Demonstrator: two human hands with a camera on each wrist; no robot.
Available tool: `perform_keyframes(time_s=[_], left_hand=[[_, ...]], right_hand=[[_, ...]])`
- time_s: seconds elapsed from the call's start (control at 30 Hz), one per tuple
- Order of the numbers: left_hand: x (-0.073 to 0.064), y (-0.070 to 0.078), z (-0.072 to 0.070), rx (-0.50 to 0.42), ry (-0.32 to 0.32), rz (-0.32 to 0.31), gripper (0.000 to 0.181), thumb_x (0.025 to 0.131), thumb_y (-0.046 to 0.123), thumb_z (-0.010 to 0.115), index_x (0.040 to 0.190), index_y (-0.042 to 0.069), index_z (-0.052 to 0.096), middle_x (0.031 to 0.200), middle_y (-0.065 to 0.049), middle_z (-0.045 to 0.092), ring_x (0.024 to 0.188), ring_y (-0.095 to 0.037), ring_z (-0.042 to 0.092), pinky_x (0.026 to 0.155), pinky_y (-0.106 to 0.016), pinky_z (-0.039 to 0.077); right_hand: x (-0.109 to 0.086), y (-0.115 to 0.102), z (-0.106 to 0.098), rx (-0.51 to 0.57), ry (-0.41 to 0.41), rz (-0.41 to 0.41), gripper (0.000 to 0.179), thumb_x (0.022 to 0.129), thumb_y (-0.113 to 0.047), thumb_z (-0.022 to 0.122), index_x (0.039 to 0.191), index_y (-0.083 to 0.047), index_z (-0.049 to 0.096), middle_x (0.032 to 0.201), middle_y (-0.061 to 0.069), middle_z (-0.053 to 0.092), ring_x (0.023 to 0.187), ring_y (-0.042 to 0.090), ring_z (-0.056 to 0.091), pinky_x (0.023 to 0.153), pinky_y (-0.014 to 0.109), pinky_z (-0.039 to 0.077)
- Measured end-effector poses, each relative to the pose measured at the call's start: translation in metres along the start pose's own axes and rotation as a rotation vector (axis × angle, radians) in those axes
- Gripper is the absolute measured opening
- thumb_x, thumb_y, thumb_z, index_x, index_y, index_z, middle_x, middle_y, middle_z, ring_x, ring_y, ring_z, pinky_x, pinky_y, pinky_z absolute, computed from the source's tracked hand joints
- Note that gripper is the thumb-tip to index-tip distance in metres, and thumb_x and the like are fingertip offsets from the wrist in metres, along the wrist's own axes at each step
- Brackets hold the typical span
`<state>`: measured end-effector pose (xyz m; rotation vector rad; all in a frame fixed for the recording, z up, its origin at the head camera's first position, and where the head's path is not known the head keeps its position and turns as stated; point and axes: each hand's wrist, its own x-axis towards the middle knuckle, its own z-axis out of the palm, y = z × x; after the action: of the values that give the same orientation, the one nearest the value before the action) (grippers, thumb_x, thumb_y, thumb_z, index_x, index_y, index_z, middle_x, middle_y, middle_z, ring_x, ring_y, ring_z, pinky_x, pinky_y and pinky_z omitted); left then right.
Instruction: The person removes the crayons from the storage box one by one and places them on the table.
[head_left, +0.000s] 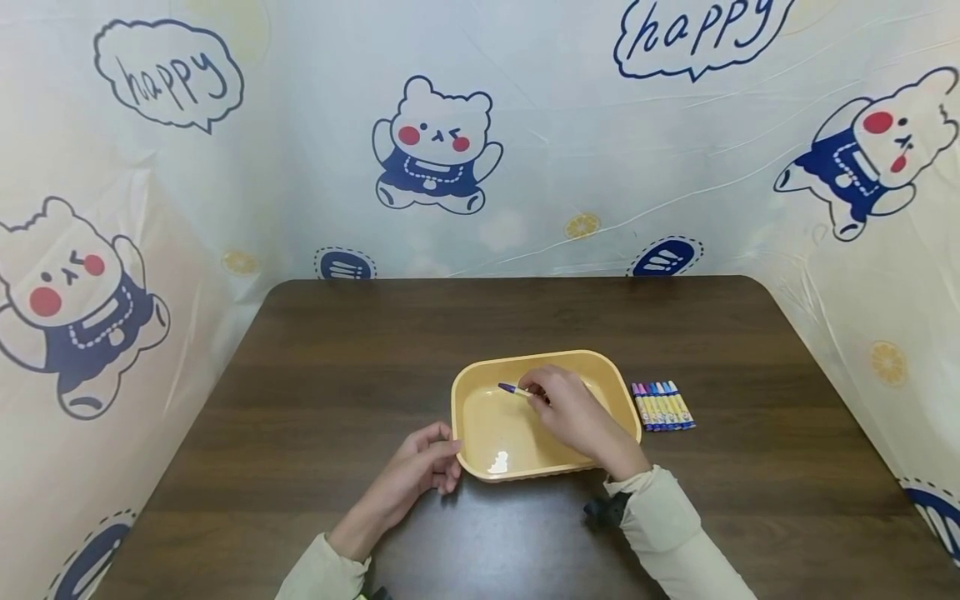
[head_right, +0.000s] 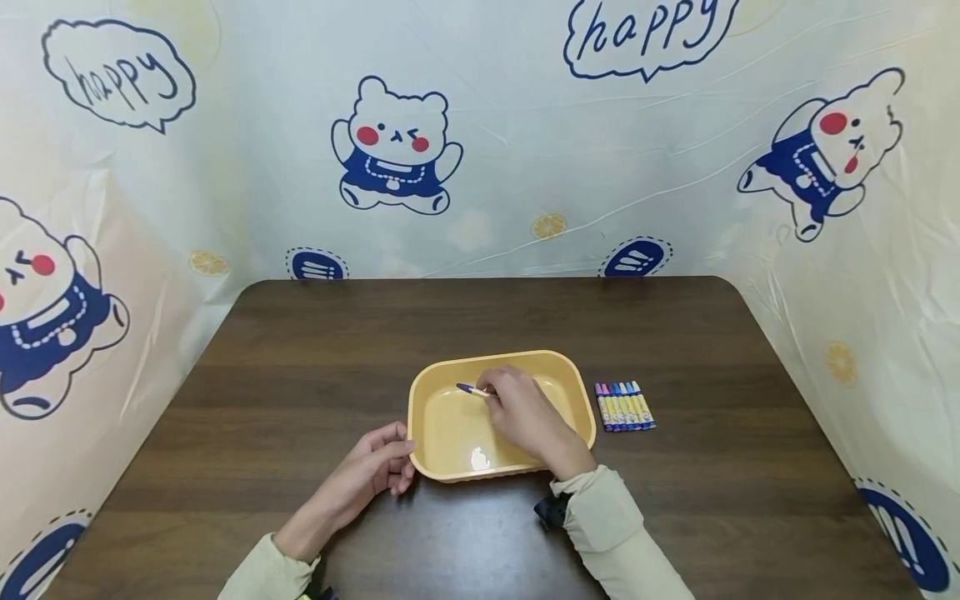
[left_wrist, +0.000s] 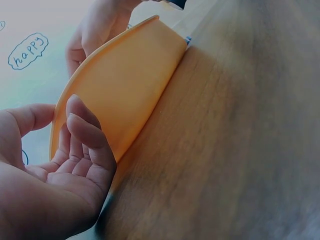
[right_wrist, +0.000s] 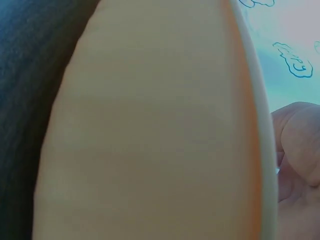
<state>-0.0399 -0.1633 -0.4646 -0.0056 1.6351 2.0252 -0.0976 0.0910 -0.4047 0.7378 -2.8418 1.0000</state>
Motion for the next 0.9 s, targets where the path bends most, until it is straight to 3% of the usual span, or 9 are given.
perform_keyframes(time_s=[0.5,0.77,0.9], left_hand=[[0.001,-0.002,0.000,-0.003,-0.024,0.025,0.022,0.099,0.022,0.061,0.098,0.004,0.049,0.072,-0.004,0.059,0.059,-0.014,0.055,0.054,-0.024,0.047],[0.002,-0.004,0.000,-0.011,-0.033,0.032,0.020,0.099,0.020,0.059,0.097,0.004,0.048,0.072,-0.004,0.058,0.059,-0.015,0.055,0.054,-0.024,0.046],[0.001,-0.003,-0.002,-0.008,-0.038,0.039,0.020,0.099,0.020,0.059,0.096,0.004,0.048,0.071,-0.004,0.057,0.058,-0.015,0.056,0.053,-0.023,0.046]], right_hand=[[-0.004,0.007,-0.031,0.046,0.010,0.073,0.017,0.091,0.000,0.068,0.107,-0.003,0.070,0.096,0.006,0.068,0.085,0.017,0.064,0.078,0.036,0.056],[-0.018,0.018,-0.053,0.055,0.118,0.095,0.017,0.090,0.001,0.070,0.107,-0.001,0.072,0.095,0.008,0.069,0.085,0.018,0.065,0.076,0.035,0.058],[-0.032,0.029,-0.063,0.055,0.174,0.144,0.018,0.089,-0.001,0.072,0.107,-0.002,0.072,0.097,0.009,0.070,0.085,0.020,0.065,0.075,0.036,0.059]])
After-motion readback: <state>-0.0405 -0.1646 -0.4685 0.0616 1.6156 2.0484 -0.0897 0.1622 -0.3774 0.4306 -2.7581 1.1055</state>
